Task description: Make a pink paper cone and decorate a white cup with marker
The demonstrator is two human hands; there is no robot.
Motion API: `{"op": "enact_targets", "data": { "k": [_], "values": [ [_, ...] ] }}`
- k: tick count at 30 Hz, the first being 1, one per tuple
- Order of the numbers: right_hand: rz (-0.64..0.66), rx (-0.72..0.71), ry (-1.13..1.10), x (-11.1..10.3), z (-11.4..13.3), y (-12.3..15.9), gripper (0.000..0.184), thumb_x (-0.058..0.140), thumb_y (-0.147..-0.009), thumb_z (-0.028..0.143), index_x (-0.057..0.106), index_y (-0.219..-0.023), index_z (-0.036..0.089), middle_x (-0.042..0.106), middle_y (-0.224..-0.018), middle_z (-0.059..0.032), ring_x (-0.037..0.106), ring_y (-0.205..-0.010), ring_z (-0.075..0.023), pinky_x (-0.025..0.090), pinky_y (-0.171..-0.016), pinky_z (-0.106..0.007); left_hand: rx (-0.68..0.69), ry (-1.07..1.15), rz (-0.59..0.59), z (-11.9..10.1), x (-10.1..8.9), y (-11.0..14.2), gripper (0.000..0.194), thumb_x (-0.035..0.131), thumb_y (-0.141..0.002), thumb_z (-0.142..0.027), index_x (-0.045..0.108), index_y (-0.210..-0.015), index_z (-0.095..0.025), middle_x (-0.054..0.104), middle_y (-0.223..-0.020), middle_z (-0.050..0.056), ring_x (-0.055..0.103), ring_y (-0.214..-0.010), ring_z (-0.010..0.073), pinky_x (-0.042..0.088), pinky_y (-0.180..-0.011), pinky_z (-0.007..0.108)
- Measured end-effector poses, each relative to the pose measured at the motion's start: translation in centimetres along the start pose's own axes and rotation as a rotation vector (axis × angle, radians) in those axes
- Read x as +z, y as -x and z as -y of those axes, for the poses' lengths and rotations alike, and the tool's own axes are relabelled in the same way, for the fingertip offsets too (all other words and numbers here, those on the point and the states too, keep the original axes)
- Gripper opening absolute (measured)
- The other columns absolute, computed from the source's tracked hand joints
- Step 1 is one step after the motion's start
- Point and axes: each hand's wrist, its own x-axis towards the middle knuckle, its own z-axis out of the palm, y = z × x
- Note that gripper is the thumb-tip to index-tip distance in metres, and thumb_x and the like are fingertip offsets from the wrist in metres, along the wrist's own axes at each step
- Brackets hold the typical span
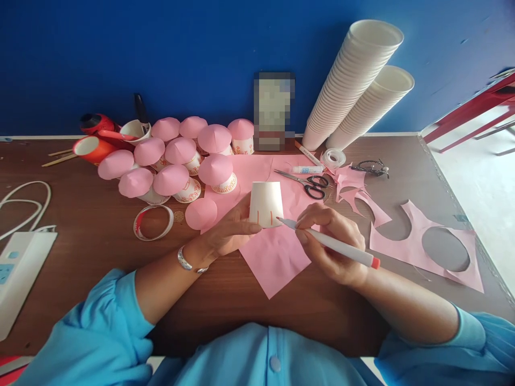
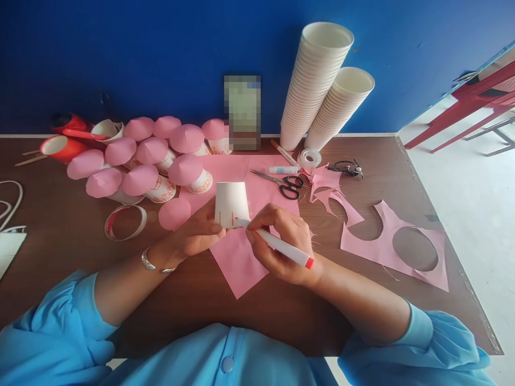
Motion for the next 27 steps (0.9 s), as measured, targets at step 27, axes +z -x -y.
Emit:
{"op": "enact_targets", "data": {
  "k": [27],
  "values": [
    [0.002, -0.024, 0.023, 0.4, -0.4, 0.2, 0.013, 0.062, -0.093, 0.011, 0.061, -0.095, 0.024, 0.069, -0.078, -0.0021, 0.068, -0.065, -0.0168, 0.054, -0.057, -0.03, -0.064, -0.008, -0.05, -0.8, 1.0, 0.3, 0.062, 0.087, -0.075, -0.022, 0.063, -0.133, -0.027, 0.075, -0.114, 0.006, 0.069, -0.11, 0.0267, 0.051, -0.097, 0.042]
  ]
}}
